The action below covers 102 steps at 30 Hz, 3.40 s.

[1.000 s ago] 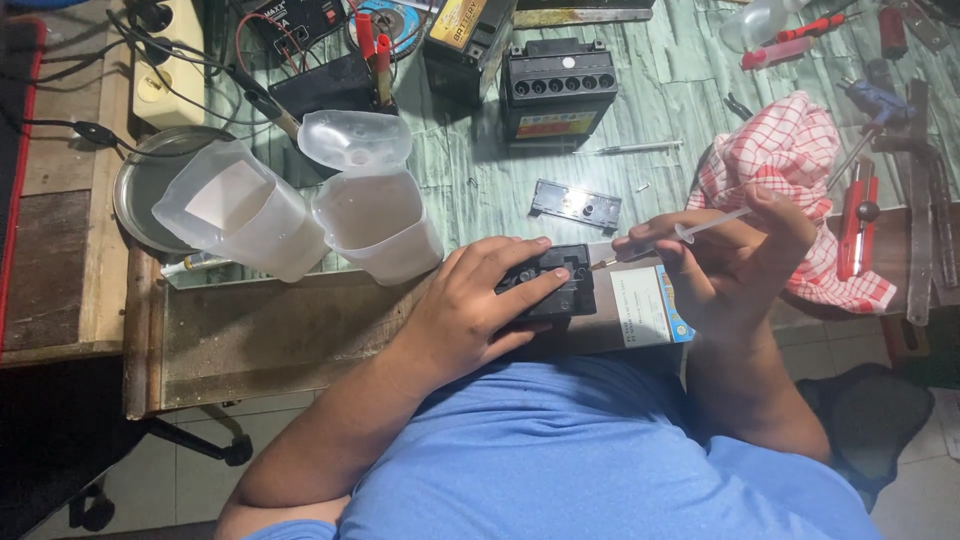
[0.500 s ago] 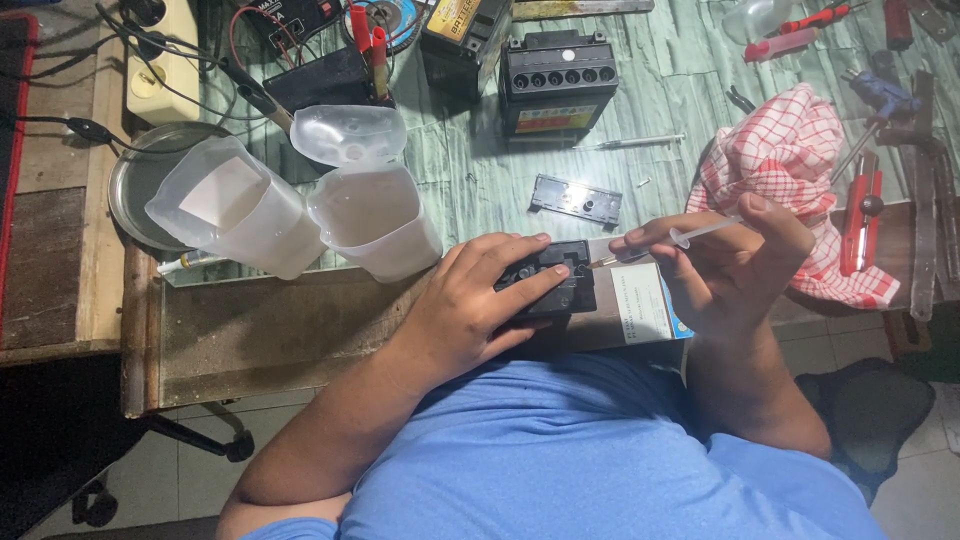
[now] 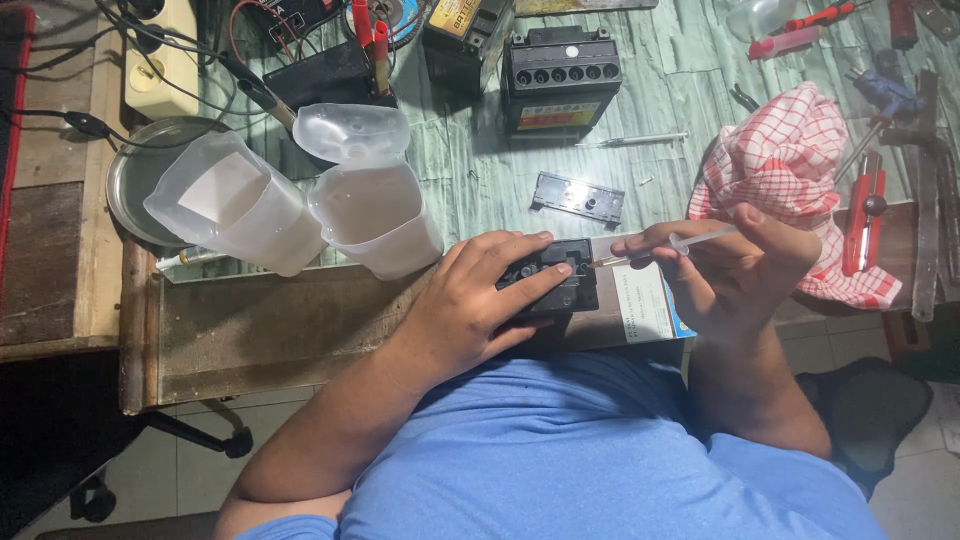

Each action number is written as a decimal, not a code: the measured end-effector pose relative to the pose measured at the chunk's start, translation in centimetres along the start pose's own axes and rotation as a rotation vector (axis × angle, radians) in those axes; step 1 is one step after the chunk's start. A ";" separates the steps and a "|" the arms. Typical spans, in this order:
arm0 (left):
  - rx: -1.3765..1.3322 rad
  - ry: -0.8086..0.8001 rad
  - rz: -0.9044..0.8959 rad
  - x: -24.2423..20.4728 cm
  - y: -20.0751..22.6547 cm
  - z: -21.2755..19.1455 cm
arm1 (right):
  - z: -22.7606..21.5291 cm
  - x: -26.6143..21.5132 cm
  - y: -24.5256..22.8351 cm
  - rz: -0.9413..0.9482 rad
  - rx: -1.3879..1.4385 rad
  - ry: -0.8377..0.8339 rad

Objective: Filling the cells of a lead-acid battery with liquid using a syringe and prying covers with a screwdriver.

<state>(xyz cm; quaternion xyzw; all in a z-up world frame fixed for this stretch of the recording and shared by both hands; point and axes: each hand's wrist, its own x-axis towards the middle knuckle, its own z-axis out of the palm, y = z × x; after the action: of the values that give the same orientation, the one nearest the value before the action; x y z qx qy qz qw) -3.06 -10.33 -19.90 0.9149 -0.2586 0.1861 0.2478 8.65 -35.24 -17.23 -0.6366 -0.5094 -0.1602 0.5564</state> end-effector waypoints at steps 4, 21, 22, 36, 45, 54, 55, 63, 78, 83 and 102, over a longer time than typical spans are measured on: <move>0.004 -0.007 -0.001 0.0 0.0 0.0 | -0.1 -0.3 0.4 -0.021 0.044 -0.009; -0.001 -0.006 -0.009 0.1 0.1 -0.1 | -0.1 -0.5 1.2 -0.035 0.169 -0.022; -0.008 -0.006 -0.013 0.1 0.2 -0.1 | -0.1 -0.6 1.4 -0.038 0.169 -0.010; 0.003 -0.003 -0.005 0.0 -0.1 0.1 | -0.1 -1.6 1.3 0.022 0.112 0.038; -0.042 0.010 -0.014 0.1 0.2 -0.2 | -0.3 -2.3 1.8 0.091 0.238 0.087; -0.025 0.014 -0.006 0.1 0.1 0.0 | -0.3 -1.4 1.2 0.052 0.107 0.042; -0.017 0.012 -0.005 0.0 0.0 0.0 | -0.3 -1.4 1.3 0.057 0.094 0.031; -0.044 0.075 -0.014 -0.2 0.8 -0.5 | -0.5 -1.5 1.6 0.110 0.164 0.199; -0.164 0.353 0.265 1.2 4.0 -16.0 | -2.2 7.3 1.1 0.032 0.154 0.001; -0.193 0.293 -0.032 3.9 3.0 -21.8 | 2.1 12.5 -1.3 0.050 0.317 -0.026; -0.266 -0.090 -0.213 8.8 -2.6 -21.0 | 7.7 18.4 -1.5 0.146 0.353 -0.353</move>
<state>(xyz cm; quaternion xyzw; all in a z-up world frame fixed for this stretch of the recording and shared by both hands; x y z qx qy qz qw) 1.00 -0.16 0.29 0.9037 -0.1932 0.0819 0.3733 12.55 -20.13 -4.77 -0.5830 -0.5712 0.0853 0.5715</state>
